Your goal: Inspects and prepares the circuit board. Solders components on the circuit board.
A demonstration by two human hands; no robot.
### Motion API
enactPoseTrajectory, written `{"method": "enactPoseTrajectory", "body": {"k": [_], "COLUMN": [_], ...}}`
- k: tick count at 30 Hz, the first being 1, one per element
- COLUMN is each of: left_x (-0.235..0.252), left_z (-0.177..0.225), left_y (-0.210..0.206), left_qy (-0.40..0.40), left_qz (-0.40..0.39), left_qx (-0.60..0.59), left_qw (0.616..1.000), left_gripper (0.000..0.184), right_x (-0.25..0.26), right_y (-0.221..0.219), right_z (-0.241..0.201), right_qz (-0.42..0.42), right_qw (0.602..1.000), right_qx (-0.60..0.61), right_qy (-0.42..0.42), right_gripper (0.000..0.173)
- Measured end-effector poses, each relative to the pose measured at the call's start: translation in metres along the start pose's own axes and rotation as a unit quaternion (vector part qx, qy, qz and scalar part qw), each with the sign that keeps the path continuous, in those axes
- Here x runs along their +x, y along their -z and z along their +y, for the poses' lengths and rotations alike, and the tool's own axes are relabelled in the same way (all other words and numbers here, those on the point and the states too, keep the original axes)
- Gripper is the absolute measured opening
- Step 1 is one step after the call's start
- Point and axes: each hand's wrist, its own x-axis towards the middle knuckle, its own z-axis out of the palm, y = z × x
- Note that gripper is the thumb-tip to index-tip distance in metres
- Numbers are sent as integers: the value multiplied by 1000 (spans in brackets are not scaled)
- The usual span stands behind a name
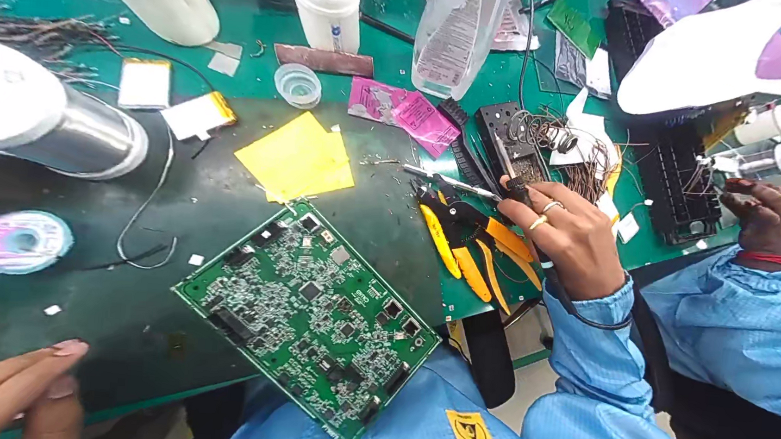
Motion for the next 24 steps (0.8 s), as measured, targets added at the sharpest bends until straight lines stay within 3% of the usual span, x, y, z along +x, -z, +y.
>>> {"method": "enactPoseTrajectory", "body": {"k": [4, 13, 17, 24], "left_x": [-5, -8, -7, -11], "left_z": [0, 4, 3, -3], "left_y": [-2, 1, 0, -5], "left_qy": [11, 34, 43, 64], "left_qz": [5, 27, 34, 24], "left_qx": [0, 1, -3, -11], "left_qw": [1000, 999, 999, 998], "left_gripper": [18, 22, 20, 21], "right_x": [12, 7, 8, 14], "right_y": [-3, -1, -4, -10], "right_z": [5, 9, 10, 6], "right_qz": [-49, -55, -98, -100], "right_qw": [999, 992, 990, 990], "right_qx": [3, 109, 75, 29], "right_qy": [-14, -41, -74, -90], "right_gripper": [27, 28, 31, 27]}}
